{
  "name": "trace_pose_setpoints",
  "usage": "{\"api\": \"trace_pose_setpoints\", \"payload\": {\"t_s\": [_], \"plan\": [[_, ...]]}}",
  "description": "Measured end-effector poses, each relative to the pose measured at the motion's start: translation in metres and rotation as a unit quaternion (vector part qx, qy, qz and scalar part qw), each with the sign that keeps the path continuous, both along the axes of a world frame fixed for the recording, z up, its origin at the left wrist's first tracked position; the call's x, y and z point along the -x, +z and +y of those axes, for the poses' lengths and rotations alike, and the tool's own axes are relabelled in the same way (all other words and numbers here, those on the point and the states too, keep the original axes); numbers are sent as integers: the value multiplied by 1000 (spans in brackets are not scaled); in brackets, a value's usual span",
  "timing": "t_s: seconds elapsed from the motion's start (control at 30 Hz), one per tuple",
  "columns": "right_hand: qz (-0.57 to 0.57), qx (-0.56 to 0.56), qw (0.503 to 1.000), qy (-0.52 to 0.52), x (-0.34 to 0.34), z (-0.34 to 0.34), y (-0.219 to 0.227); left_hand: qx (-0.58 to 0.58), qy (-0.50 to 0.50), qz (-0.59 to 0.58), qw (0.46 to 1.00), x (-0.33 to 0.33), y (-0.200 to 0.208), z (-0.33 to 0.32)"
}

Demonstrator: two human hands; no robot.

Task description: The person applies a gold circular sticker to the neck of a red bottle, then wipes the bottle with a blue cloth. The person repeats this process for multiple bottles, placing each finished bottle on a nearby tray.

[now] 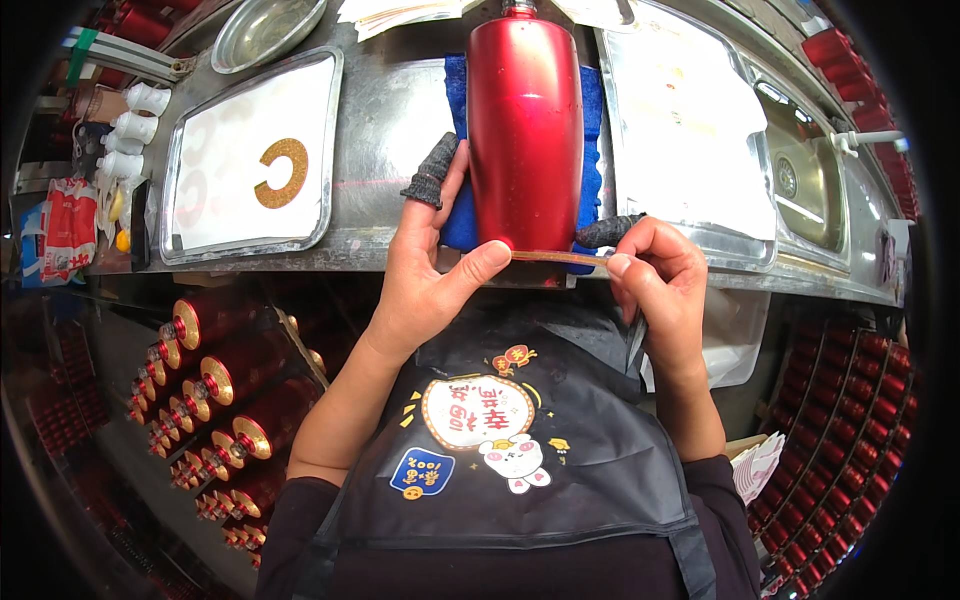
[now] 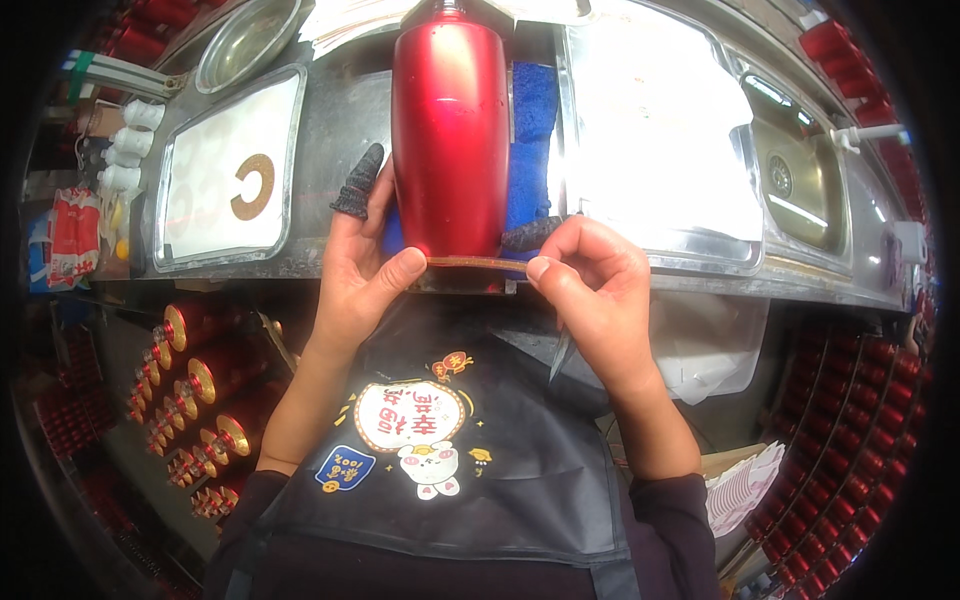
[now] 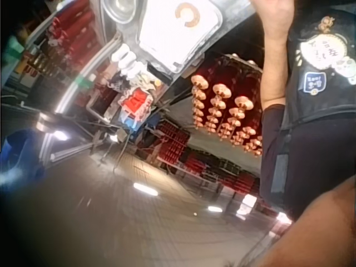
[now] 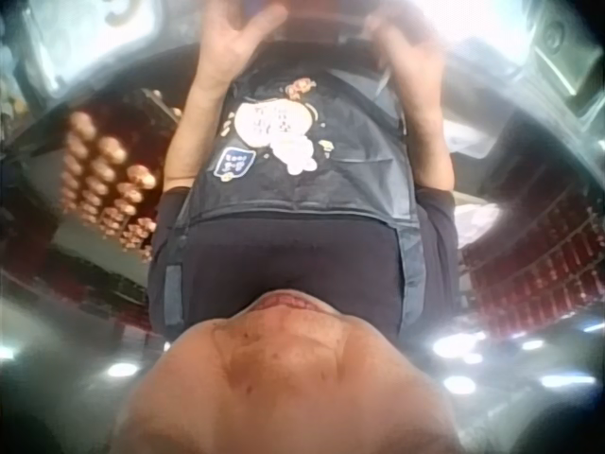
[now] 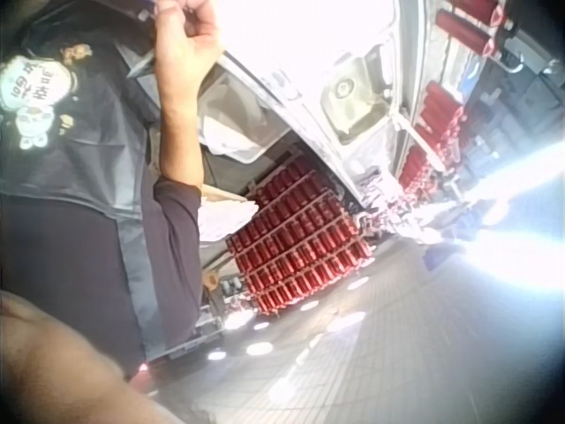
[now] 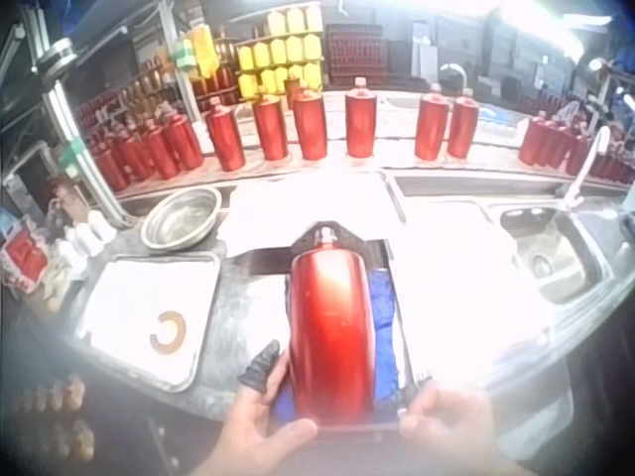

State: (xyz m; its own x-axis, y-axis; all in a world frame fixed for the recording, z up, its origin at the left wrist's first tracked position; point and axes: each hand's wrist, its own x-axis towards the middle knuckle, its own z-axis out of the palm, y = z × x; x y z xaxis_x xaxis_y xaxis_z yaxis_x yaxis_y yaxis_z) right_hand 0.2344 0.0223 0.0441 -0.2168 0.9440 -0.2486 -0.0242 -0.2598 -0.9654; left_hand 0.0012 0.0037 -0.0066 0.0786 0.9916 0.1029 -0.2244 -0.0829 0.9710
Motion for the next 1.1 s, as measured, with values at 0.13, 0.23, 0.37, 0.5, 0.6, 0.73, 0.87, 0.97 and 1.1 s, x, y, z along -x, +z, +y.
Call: {"api": "trace_pose_setpoints", "payload": {"t_s": [0.13, 0.23, 0.37, 0.5, 0.6, 0.73, 0.87, 0.97, 1.1], "plan": [[-10, -5, 1000, 0, 0, 0, -1, 12, -2, -12, 1000, -1, 2, -1], [-18, -4, 1000, 2, 0, 1, -2, 14, -2, -26, 1000, -1, 0, -1], [12, 7, 1000, 5, -1, 1, -2, 2, 10, -21, 1000, 2, -2, -4], [23, 19, 1000, 8, -2, 2, -1, 46, 60, -82, 994, 1, -3, -15], [17, 9, 1000, 5, -1, 1, -2, 41, 71, -67, 994, -4, -1, -19], [-7, -16, 1000, 6, 1, 0, -2, 49, 90, -16, 995, -13, 5, -16], [-15, -25, 1000, 1, 1, 2, -3, 78, 93, -15, 992, -17, 12, -13], [-10, -22, 1000, -3, 0, 3, -6, 67, 93, -4, 993, -16, 10, -12], [6, 3, 1000, 10, -3, 4, -7, 13, 117, 85, 989, -14, 4, -17]]}}
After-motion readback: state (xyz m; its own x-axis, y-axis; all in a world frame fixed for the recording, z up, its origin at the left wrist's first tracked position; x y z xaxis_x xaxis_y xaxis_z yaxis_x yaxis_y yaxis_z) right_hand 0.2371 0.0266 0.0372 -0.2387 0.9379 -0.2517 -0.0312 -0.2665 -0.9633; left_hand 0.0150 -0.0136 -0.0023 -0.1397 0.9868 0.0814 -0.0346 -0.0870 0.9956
